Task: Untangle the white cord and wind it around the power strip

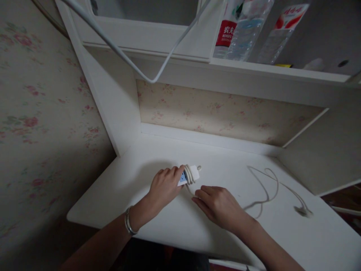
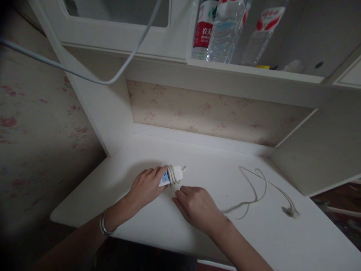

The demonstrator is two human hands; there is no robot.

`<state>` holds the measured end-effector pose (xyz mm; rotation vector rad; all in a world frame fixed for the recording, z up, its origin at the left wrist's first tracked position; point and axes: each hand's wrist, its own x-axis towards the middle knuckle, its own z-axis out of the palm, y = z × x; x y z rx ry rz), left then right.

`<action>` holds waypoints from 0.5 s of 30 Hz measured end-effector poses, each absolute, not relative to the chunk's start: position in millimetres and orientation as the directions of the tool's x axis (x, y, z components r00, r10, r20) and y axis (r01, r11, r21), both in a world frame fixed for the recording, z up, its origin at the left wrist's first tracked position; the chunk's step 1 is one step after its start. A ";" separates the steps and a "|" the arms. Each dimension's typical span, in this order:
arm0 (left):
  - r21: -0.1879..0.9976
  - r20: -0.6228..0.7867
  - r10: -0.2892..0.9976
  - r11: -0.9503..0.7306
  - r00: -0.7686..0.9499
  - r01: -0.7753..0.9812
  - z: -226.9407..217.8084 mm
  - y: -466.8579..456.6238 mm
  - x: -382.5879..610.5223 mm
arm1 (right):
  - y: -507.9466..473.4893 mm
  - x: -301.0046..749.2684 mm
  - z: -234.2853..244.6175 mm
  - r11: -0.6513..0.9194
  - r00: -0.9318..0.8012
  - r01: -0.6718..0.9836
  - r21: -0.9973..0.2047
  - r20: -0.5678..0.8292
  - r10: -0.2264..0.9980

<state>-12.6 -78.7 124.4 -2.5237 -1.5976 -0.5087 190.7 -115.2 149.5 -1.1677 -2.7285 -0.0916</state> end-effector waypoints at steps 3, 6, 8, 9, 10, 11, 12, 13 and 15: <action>0.064 0.314 0.829 -0.504 0.462 0.861 122.2 -82.1 -11.4 | -104.6 194.3 164.9 0.733 -0.717 0.677 -0.074 0.158 0.679; 0.055 0.259 0.773 -0.610 0.579 0.790 122.8 -88.1 -11.0 | -92.9 196.3 180.8 0.746 -0.760 0.603 -0.283 0.079 0.645; 0.058 0.216 0.728 -0.675 0.651 0.735 124.5 -92.9 -11.1 | -85.3 197.2 188.0 0.691 -0.781 0.544 -0.476 0.014 0.624; 0.063 0.201 0.703 -0.704 0.682 0.708 125.9 -95.4 -11.3 | -81.6 197.8 189.7 0.638 -0.783 0.521 -0.568 -0.021 0.621; 0.069 0.193 0.676 -0.732 0.711 0.678 127.5 -97.7 -11.7 | -78.1 198.5 190.0 0.571 -0.781 0.505 -0.648 -0.062 0.621; 0.074 0.191 0.648 -0.759 0.738 0.647 129.5 -99.8 -12.3 | -74.7 199.3 188.7 0.497 -0.774 0.494 -0.714 -0.101 0.625; 0.079 0.192 0.616 -0.786 0.764 0.614 131.8 -101.7 -13.0 | -71.5 200.0 186.3 0.421 -0.763 0.487 -0.765 -0.138 0.631; 0.082 0.195 0.584 -0.811 0.788 0.580 134.3 -103.3 -13.8 | -68.6 200.6 183.0 0.349 -0.750 0.482 -0.803 -0.172 0.639; 0.086 0.197 0.524 -0.851 0.829 0.518 139.4 -106.2 -15.2 | -63.4 201.0 175.0 0.228 -0.730 0.468 -0.854 -0.228 0.645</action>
